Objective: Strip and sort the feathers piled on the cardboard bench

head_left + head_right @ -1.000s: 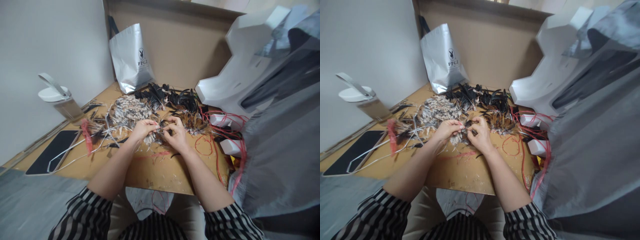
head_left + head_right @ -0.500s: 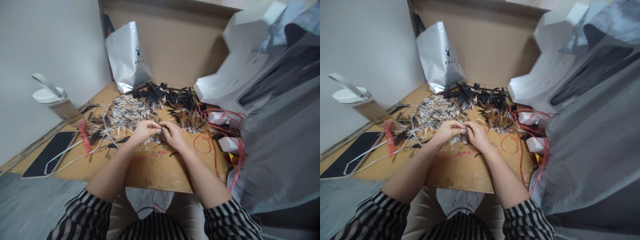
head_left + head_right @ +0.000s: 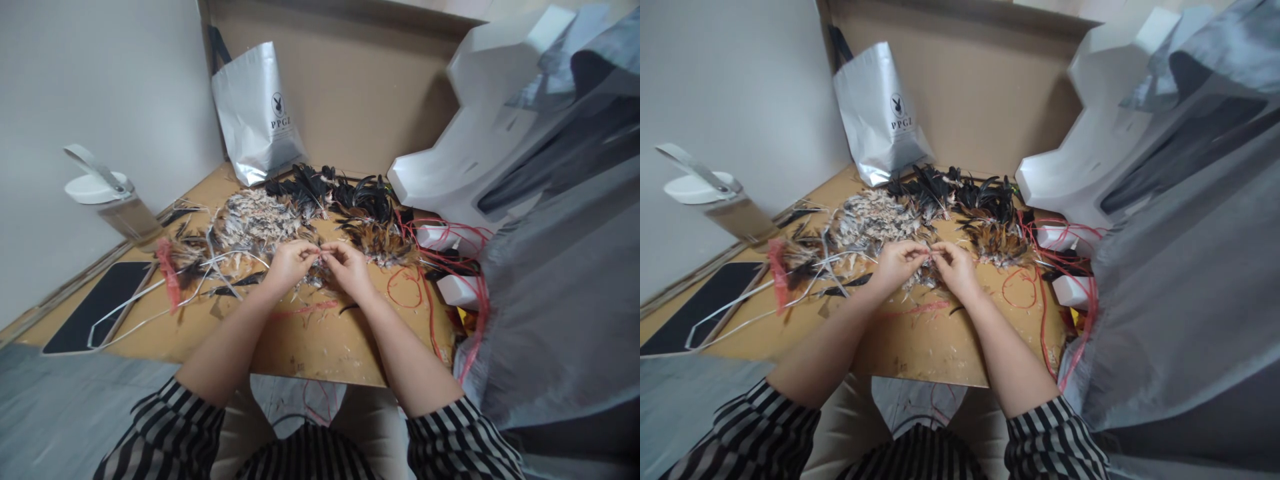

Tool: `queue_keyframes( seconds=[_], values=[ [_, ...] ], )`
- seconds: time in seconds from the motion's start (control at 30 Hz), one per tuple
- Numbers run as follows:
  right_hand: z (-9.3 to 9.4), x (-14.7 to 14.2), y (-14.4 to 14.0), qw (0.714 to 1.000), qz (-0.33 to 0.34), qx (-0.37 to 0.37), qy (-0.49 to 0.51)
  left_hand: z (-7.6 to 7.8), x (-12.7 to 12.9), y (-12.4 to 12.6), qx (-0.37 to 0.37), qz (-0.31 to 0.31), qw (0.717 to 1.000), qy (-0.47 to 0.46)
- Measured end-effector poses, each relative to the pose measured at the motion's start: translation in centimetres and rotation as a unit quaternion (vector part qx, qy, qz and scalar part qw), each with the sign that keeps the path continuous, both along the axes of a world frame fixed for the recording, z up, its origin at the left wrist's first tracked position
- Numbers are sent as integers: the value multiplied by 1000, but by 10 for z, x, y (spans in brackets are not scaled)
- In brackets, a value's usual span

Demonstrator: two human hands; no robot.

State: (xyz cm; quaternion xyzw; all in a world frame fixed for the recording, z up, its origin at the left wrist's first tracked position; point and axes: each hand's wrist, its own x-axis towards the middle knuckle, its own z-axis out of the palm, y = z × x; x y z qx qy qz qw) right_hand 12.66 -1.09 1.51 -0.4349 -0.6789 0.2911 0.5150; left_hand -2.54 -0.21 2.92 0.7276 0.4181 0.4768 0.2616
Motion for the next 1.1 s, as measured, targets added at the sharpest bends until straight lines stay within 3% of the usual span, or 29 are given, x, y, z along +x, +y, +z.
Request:
queue_keyframes(
  seconds=[0.23,0.43,0.6,0.73,0.9,1.1],
  values=[
    [-1,-4,2,994,-2,-69,81,-1,-4,0,74,12,995,65],
    [3,-4,1,986,23,-123,108,-1,-4,-1,94,-3,993,67],
    [10,-1,-3,987,34,-126,94,0,-4,-1,85,-11,995,44],
    [11,3,-3,997,9,-77,12,2,-2,-2,70,-9,997,45],
    [12,3,-3,993,-50,37,-103,4,-1,-3,74,-5,996,43],
    [15,7,-3,979,-113,111,-127,0,-1,-2,43,-1,999,9]
  ],
)
